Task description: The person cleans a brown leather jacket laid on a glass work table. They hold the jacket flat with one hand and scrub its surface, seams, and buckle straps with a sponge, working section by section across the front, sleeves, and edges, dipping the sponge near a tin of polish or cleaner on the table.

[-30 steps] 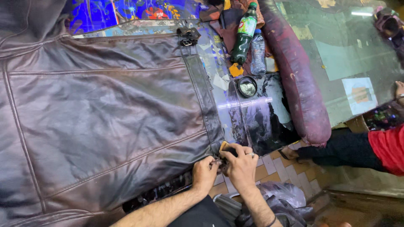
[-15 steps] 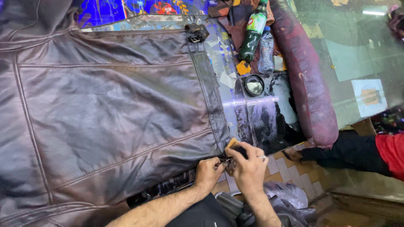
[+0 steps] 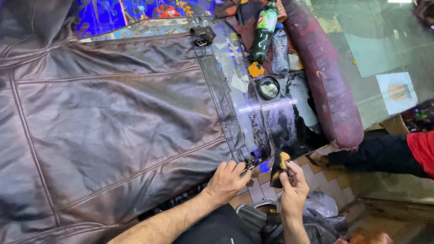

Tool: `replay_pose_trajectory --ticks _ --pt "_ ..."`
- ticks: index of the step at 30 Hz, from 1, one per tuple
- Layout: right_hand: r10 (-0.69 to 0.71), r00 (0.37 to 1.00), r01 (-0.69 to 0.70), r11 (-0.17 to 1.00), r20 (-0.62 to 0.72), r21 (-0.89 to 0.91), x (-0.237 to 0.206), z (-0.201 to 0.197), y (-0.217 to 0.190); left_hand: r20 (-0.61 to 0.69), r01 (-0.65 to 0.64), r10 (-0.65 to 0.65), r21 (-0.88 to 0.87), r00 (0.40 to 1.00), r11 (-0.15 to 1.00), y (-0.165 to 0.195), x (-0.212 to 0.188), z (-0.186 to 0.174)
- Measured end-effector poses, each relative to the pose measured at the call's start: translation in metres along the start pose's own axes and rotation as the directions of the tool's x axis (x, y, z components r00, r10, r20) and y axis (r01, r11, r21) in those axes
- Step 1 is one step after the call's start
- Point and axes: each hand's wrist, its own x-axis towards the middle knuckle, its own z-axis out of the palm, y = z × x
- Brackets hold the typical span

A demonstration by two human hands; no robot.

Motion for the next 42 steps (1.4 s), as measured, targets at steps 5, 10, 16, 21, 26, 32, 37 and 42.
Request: replay_pose_trajectory --ticks 5,10,16,21,26,32,37,42 --pt "0.212 0.977 -0.194 0.887 0.003 0.419 0.000 -0.016 0.031 0.041 -0.028 0.027 0.008 0.999 1.000 -0.009 0.029 0.012" --pt "0.150 0.989 -0.144 0.954 -0.003 0.264 -0.002 -0.006 0.031 0.082 0.510 -0.507 -0.245 0.858 0.824 -0.019 0.039 0.031" --pt "-0.266 0.951 0.307 0.747 0.158 -0.589 0.009 0.003 -0.011 0.537 0.842 -0.663 -0.201 0.523 0.501 -0.050 0.051 0.039" --pt "-0.414 0.895 0.422 0.667 0.166 -0.614 0.007 0.039 -0.037 0.506 0.777 -0.613 -0.219 0.607 0.590 -0.055 0.045 0.039" --pt "-0.244 0.836 0.548 0.362 0.491 -0.754 0.023 0.066 -0.043 0.480 0.770 -0.631 -0.171 0.610 0.615 -0.054 0.045 0.040" --pt "-0.462 0.845 0.480 0.430 0.270 -0.765 0.024 0.057 -0.051 0.521 0.818 -0.685 -0.047 0.510 0.573 -0.063 0.054 0.040" --pt "-0.300 0.791 0.608 0.289 0.533 -0.740 0.015 0.075 -0.036 0.549 0.800 -0.662 -0.020 0.510 0.600 -0.071 0.052 0.044" --pt "-0.279 0.863 0.495 0.303 0.421 -0.814 0.013 0.076 -0.028 0.566 0.803 -0.657 -0.017 0.499 0.595 -0.076 0.046 0.049"
